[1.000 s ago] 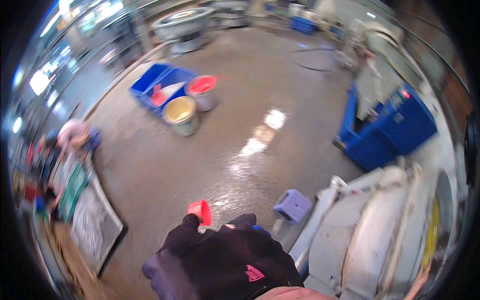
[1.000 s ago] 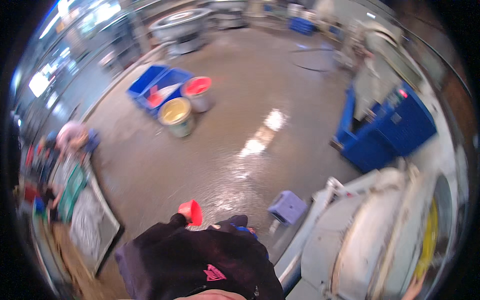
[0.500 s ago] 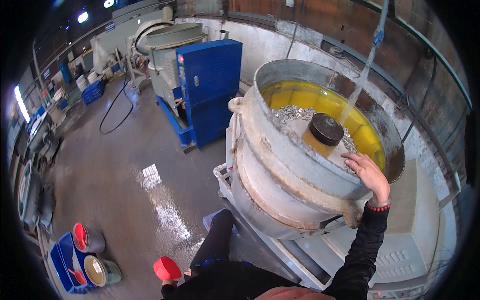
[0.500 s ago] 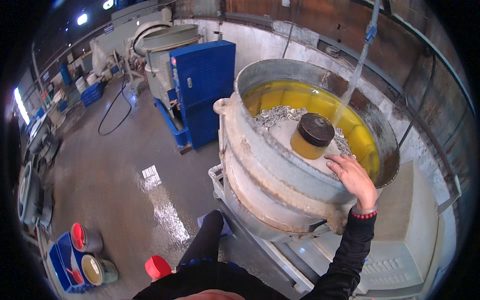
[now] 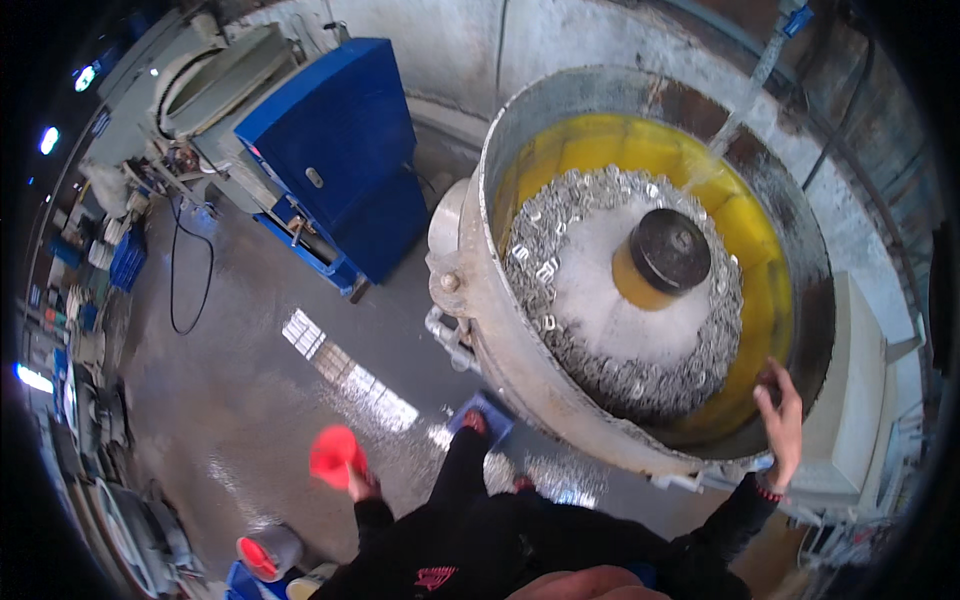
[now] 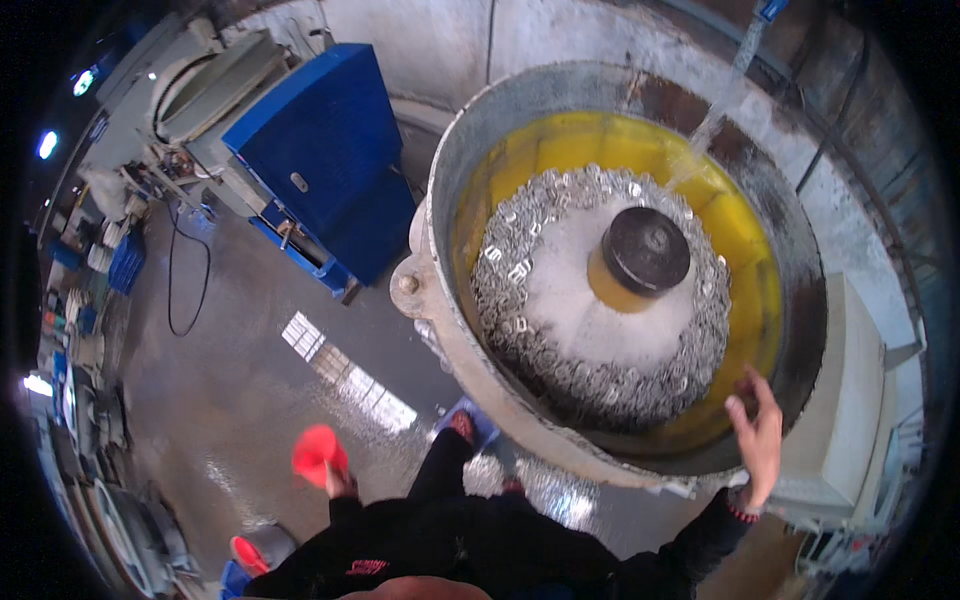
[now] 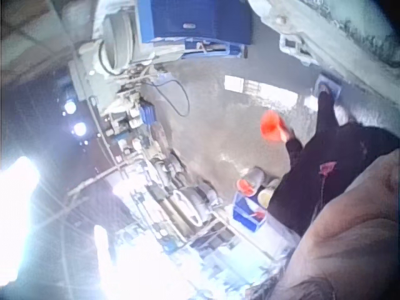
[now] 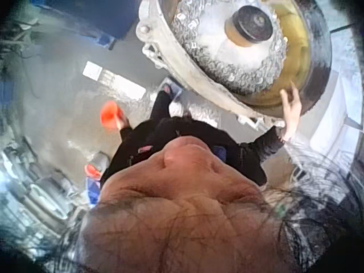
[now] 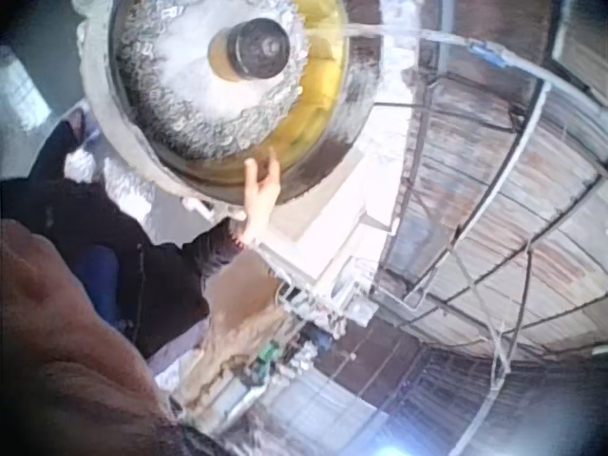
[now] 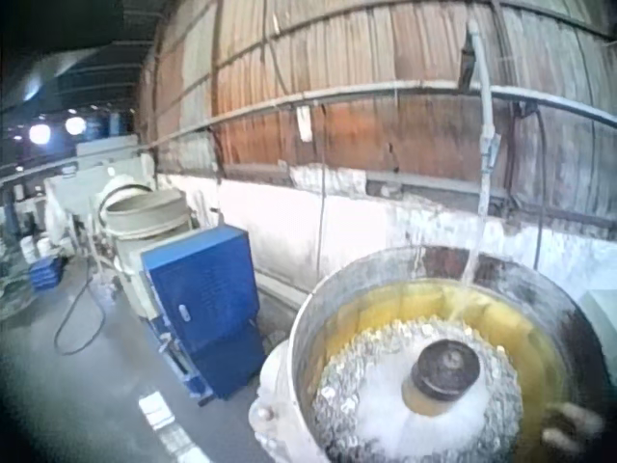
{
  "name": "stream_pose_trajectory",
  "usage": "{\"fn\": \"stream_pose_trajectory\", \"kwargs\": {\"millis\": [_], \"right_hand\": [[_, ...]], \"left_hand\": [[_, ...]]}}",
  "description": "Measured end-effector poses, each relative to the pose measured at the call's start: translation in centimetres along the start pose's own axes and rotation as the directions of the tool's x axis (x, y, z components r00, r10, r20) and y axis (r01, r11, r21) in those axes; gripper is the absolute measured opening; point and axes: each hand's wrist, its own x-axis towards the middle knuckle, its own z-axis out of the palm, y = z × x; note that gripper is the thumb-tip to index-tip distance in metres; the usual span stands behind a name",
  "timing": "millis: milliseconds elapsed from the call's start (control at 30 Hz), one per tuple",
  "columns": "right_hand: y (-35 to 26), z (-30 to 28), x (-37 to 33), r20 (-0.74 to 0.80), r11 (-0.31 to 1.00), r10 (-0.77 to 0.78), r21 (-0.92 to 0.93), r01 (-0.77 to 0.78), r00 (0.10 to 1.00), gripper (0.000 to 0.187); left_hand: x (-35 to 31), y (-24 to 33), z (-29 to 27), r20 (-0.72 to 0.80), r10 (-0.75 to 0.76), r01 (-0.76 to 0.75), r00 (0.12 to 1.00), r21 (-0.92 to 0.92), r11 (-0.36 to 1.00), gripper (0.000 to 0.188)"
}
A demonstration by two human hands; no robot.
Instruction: The person pours a yellow liquid from a red scoop into a large rotating industrial drum containing small metallic parts. The person repeatedly scoops and pours the liquid while the drum spins, then walks away from the machine.
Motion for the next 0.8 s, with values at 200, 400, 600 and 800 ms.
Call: {"fn": "stream_pose_trajectory", "kwargs": {"millis": [200,400,600,800], "right_hand": [[3.5,0.1,0.1,-0.564,0.795,-0.203,-0.572,-0.202,0.801,0.039],[6.5,0.6,-0.1,-0.82,0.896,0.107,-0.166,-0.413,0.562,0.068],[5.0,0.4,-0.1,-0.716,0.881,0.159,-0.208,-0.425,0.68,0.075],[2.5,-0.4,0.0,-0.727,0.849,0.2,-0.206,-0.487,0.657,0.082]], "left_hand": [[-3.7,19.3,34.5,0.385,0.152,-0.147,0.91,-0.042,0.988,0.017],[-16.6,26.6,58.4,0.943,-0.281,-0.094,0.181,0.301,0.949,0.017],[-26.0,12.4,77.2,0.715,-0.69,-0.204,-0.112,0.663,0.72,0.018],[-29.8,-3.9,87.5,0.504,-0.838,0.257,-0.209,0.855,0.451,0.012]]}}
